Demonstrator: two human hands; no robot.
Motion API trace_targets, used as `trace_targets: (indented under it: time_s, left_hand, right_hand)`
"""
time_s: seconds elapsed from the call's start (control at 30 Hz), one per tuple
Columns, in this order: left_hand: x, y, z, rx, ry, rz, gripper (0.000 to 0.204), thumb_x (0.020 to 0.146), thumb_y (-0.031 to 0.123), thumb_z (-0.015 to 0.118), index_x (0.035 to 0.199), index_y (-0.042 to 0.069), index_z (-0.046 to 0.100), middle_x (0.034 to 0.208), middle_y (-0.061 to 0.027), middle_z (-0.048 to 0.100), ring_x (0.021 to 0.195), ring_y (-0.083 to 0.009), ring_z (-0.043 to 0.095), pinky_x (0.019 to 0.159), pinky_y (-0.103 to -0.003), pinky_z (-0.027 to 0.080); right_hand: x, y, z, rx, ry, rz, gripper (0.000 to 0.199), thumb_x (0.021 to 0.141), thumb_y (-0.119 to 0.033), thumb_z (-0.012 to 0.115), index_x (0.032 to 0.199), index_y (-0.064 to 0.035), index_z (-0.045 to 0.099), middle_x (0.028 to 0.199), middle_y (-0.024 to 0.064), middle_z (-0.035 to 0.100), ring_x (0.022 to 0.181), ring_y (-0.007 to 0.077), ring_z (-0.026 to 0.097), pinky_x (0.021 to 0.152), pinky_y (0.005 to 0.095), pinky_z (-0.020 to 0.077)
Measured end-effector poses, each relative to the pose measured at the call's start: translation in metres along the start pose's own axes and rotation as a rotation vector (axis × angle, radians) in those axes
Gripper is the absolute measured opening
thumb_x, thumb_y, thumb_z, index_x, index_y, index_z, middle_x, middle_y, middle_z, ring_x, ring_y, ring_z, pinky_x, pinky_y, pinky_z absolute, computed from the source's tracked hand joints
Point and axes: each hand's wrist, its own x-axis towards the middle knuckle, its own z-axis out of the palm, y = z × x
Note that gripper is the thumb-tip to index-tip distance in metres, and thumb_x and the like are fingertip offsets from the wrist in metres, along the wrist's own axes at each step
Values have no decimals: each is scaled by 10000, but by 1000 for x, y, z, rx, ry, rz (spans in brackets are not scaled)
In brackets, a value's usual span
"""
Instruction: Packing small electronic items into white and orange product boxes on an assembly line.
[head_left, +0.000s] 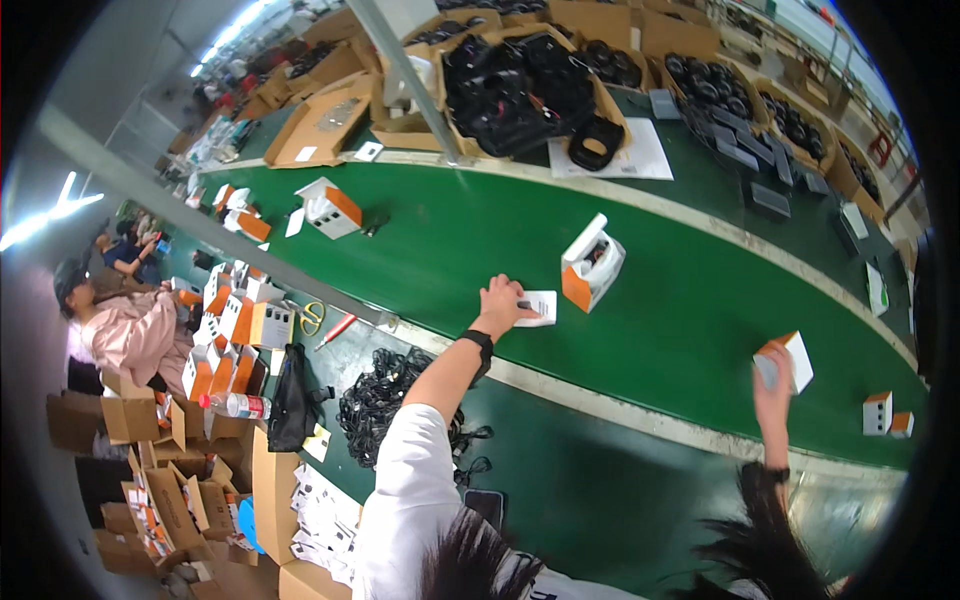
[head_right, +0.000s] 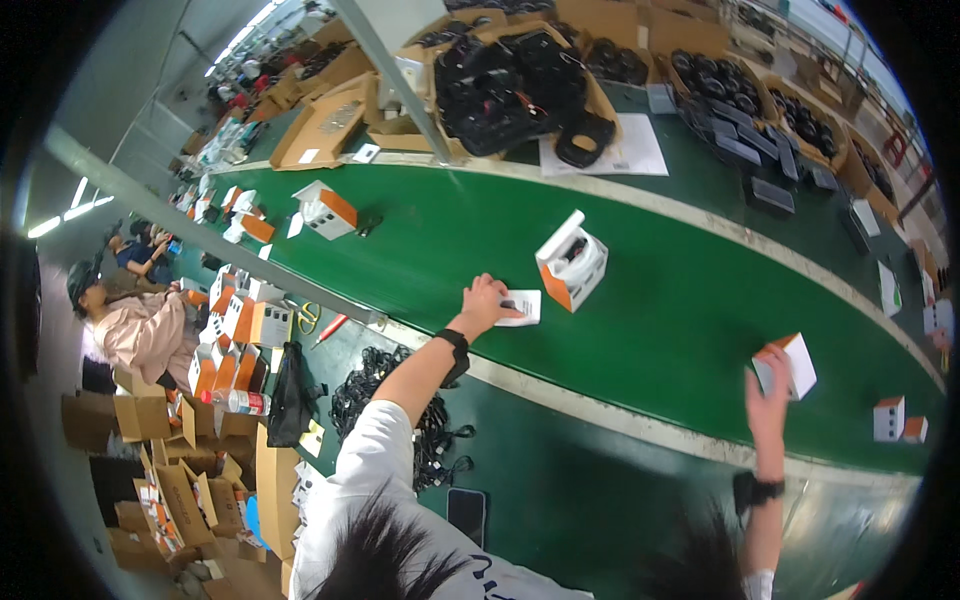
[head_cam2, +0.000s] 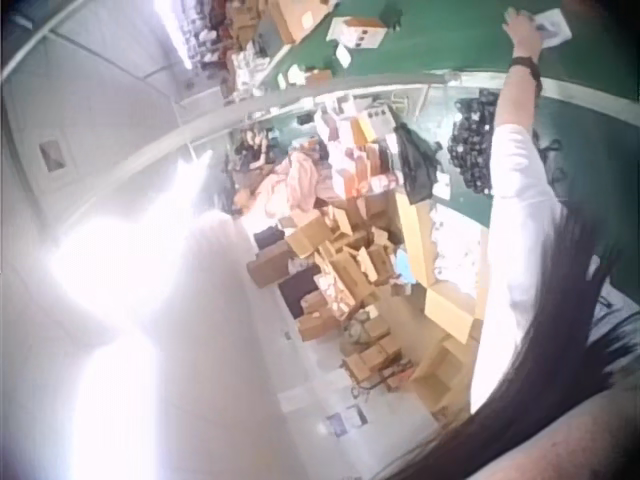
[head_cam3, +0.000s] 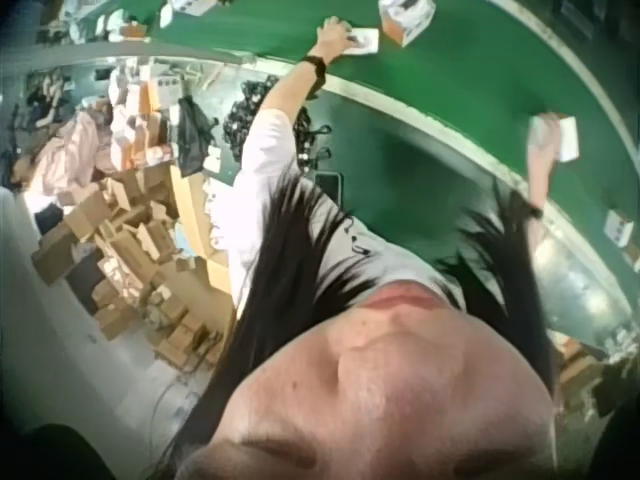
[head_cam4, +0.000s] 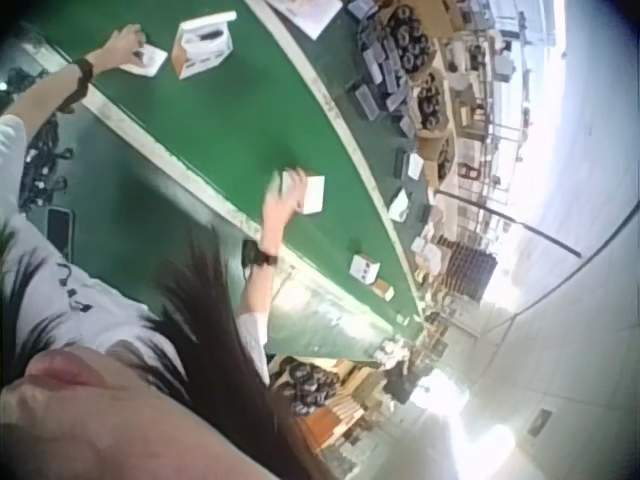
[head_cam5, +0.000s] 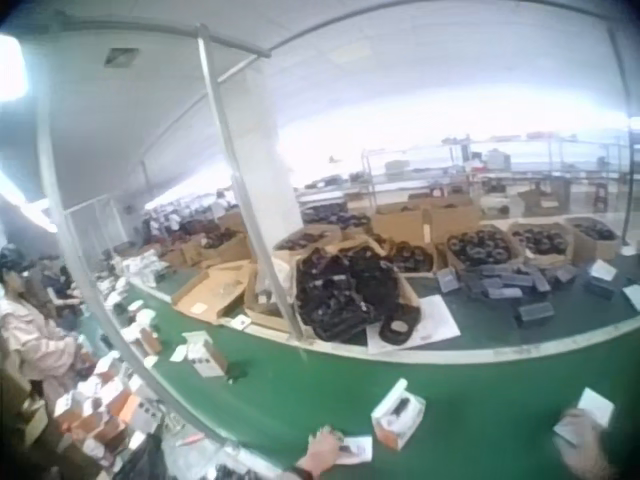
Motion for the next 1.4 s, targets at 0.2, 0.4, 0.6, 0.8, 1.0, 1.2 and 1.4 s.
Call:
trace_targets:
  time_s: [0.2,0.4,0.6,0.8,1.0,1.2,1.4]
  left_hand:
    - [-3,-12,3,-88,141,42,597,490,317,846,962,47,599,1076,-108,542,1070,-290,490,876,-355,432]
    - [3,7,10,-197,2,4,589,493,311,845,967,63,598,1069,-106,532,1062,-271,497,818,-367,465]
    - [-4,-2,22,-74,212,73,676,464,308,825,1014,44,536,1066,-145,498,1043,-303,481,805,-427,475]
    - [-16,36,21,-203,13,37,436,638,382,753,883,38,642,870,-175,631,851,-336,607,754,-407,491]
    - [-98,23,-45,-562,-44,-52,403,664,300,754,962,50,649,933,-143,649,854,-262,627,738,-369,498]
    - [-308,-104,-144,-866,45,-366,374,654,214,781,894,-43,655,808,-56,659,682,-104,601,618,-283,495]
    - [-592,-280,-84,-798,497,-1006,352,686,267,752,885,-4,646,737,-80,647,573,-175,610,486,-297,491]
  right_hand:
    - [99,-130,126,538,-461,94,556,750,-165,670,1251,-95,440,1295,99,430,1183,224,429,958,368,369]
    - [163,-139,202,513,-535,181,396,782,-234,619,1142,-75,573,1113,138,578,1044,273,543,864,362,438]
    - [167,-146,214,98,-347,-84,151,755,-111,501,778,2,599,799,228,591,798,425,549,711,482,442]
    - [142,-106,183,239,-392,-55,157,789,-77,511,740,53,586,580,169,576,478,264,577,451,382,462]
    - [56,-137,90,399,-395,174,122,797,-9,508,796,81,590,581,97,562,441,131,549,358,266,430]
    - [-38,-141,16,567,-442,361,109,812,-2,518,771,85,569,606,93,574,447,116,544,372,251,449]
    - [-150,-158,1,682,-497,552,136,845,-22,521,860,98,583,669,104,600,489,134,567,404,257,473]
